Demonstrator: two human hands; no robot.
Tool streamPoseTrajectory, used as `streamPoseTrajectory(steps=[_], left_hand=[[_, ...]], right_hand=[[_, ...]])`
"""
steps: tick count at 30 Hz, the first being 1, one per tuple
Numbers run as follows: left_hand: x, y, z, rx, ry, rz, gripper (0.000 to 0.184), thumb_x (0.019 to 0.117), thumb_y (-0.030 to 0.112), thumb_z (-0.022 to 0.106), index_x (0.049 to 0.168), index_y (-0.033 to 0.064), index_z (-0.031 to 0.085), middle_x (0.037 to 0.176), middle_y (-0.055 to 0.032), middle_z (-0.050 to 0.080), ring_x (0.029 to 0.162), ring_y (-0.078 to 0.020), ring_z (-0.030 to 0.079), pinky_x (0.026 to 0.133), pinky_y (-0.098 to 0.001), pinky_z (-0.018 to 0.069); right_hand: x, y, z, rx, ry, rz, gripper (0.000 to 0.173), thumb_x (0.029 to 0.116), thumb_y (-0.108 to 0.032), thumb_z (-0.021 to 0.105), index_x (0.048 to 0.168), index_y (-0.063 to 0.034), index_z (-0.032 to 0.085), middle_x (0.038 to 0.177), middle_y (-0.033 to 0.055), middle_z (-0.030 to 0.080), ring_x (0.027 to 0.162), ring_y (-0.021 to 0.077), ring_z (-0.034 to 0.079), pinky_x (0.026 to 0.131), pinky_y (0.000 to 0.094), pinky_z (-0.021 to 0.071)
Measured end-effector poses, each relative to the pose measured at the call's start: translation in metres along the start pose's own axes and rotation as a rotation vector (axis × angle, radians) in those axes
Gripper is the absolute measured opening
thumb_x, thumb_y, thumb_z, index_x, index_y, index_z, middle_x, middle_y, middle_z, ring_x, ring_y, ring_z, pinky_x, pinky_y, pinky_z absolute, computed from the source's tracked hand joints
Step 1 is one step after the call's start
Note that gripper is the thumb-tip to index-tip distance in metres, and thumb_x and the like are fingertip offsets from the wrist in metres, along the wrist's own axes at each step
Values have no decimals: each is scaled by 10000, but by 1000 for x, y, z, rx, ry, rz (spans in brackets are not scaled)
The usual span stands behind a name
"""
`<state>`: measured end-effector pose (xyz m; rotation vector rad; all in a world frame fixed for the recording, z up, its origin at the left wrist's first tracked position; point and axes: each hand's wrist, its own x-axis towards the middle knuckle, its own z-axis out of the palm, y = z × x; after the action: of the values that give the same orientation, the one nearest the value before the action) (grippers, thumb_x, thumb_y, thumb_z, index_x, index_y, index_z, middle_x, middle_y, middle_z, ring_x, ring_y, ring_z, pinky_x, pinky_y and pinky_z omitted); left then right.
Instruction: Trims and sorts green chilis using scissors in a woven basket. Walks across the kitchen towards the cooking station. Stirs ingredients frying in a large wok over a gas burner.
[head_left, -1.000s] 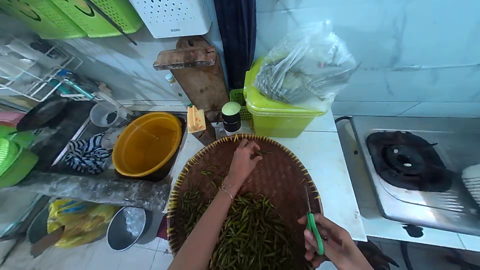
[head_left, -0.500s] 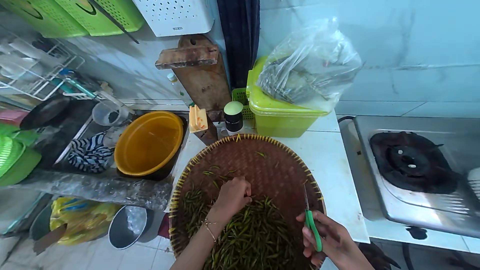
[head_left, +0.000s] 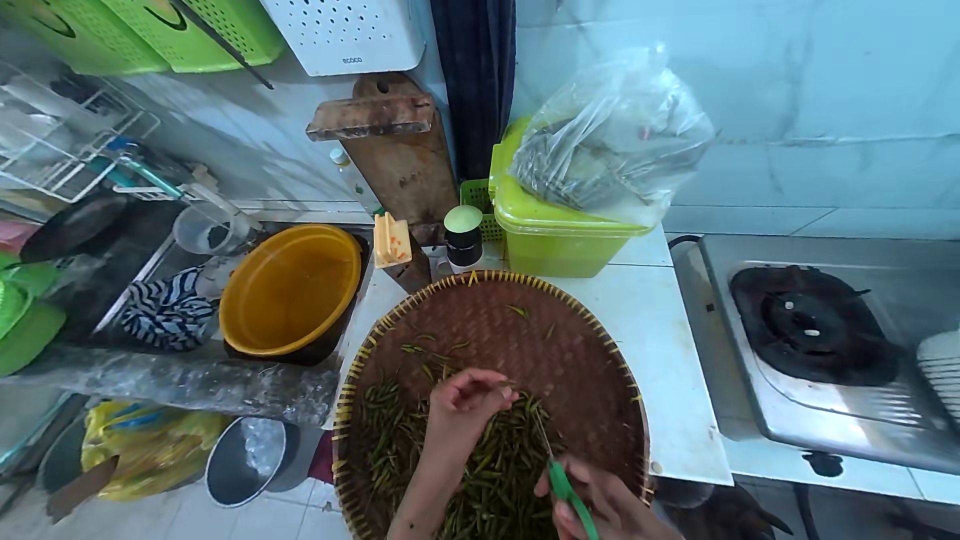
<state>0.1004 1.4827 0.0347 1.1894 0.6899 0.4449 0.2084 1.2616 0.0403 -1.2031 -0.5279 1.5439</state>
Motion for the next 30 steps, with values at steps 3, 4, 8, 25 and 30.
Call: streamPoseTrajectory(steps=[3, 4, 8, 25, 30], left_hand=[[-16, -7, 0, 19, -12, -19, 162, 878, 26, 753, 1021, -44, 722, 940, -182, 747, 837, -283, 750, 793, -409, 649], [-19, -10, -1, 25, -20, -19, 164, 873, 34, 762, 1015, -41, 728, 935, -180, 749, 830, -281, 751, 786, -407, 650], [-26, -15, -2, 28, -57, -32, 157, 871, 22, 764, 1012, -39, 731, 943, -186, 749, 825, -280, 749, 779, -401, 649], [139, -20, 5, 470, -7, 149, 199, 918, 125, 784, 1112, 81, 765, 970, -45, 777, 813, -146, 747, 758, -332, 636], [112, 1, 9, 762, -4, 238, 344, 886, 123, 811, 1180, 44, 652, 1089, -113, 706, 886, -218, 719, 766, -410, 620]], right_hand=[[3, 7, 5, 28, 16, -12, 401, 1030, -357, 626, 1289, -54, 585, 908, 81, 678, 758, 218, 702, 588, 410, 620], [4, 7, 6, 41, 26, -18, 399, 1028, -355, 629, 1283, -51, 589, 898, 77, 675, 745, 212, 698, 582, 403, 618], [4, 7, 7, 66, 56, -26, 350, 1030, -305, 636, 1253, -38, 609, 857, 76, 679, 698, 199, 692, 569, 385, 615], [-20, 16, -3, 176, 278, -12, 313, 1036, -271, 620, 1237, -32, 605, 845, 65, 691, 691, 196, 700, 584, 379, 624], [-24, 21, -5, 205, 289, -50, 279, 1039, -231, 616, 1232, -30, 603, 851, 58, 696, 693, 194, 704, 590, 381, 628]])
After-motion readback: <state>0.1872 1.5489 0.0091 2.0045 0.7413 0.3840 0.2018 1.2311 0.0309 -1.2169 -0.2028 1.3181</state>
